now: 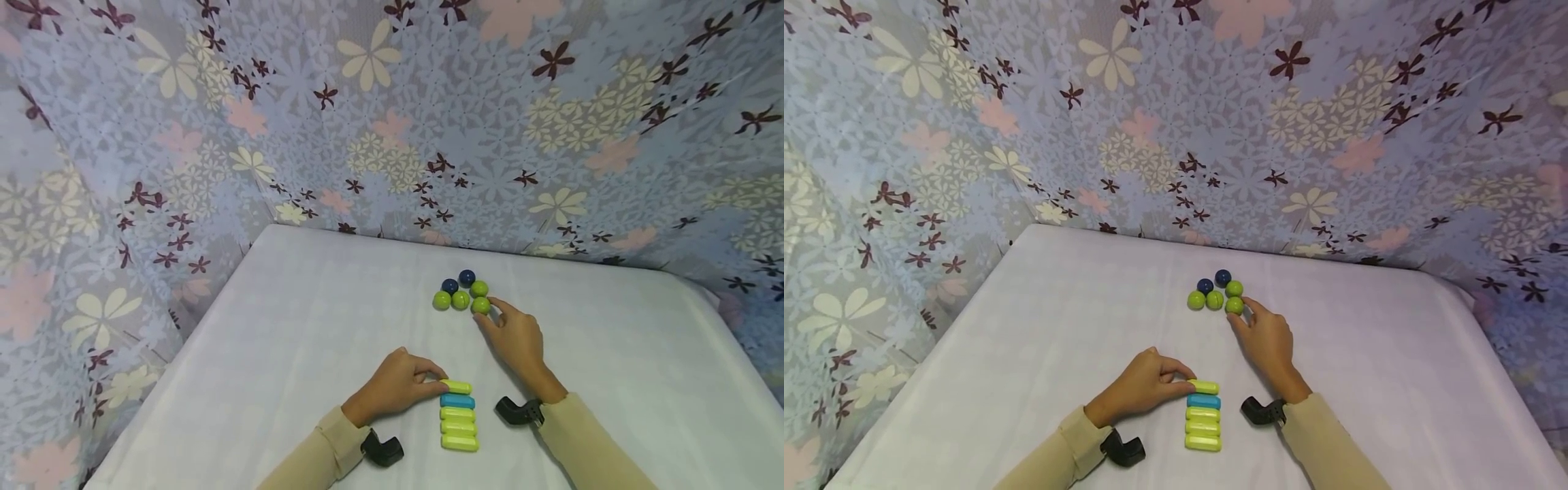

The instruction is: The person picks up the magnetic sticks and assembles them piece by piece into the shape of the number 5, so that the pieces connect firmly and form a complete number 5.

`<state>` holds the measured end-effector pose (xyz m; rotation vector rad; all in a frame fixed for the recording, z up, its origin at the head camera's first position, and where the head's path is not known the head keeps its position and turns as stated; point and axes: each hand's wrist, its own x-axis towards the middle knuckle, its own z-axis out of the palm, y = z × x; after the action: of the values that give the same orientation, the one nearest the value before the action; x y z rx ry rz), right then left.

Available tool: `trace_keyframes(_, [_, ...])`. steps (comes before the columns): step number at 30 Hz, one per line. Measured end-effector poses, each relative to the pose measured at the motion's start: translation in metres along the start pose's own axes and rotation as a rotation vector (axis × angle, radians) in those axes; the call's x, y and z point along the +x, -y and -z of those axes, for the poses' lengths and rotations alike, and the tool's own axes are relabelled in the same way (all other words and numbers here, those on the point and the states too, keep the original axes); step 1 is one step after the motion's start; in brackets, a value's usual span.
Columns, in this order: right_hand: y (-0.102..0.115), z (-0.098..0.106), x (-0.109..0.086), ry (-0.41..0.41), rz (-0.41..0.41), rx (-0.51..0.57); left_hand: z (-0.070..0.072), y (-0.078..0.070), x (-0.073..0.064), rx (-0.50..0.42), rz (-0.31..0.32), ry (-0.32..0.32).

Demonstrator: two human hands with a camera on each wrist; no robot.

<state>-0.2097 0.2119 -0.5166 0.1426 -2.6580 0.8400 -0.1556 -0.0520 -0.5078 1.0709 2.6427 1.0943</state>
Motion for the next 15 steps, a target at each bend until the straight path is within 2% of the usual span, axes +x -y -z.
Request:
trace_keyframes(9, [0.001,0.011,-0.021,0.021,0.003,-0.013,-0.001,0.001,0.0,-0.02,0.046,-0.023])
trace_keyframes(15, [0.001,0.019,-0.037,0.019,0.025,-0.011,0.0,0.001,0.001,-0.056,0.052,-0.077])
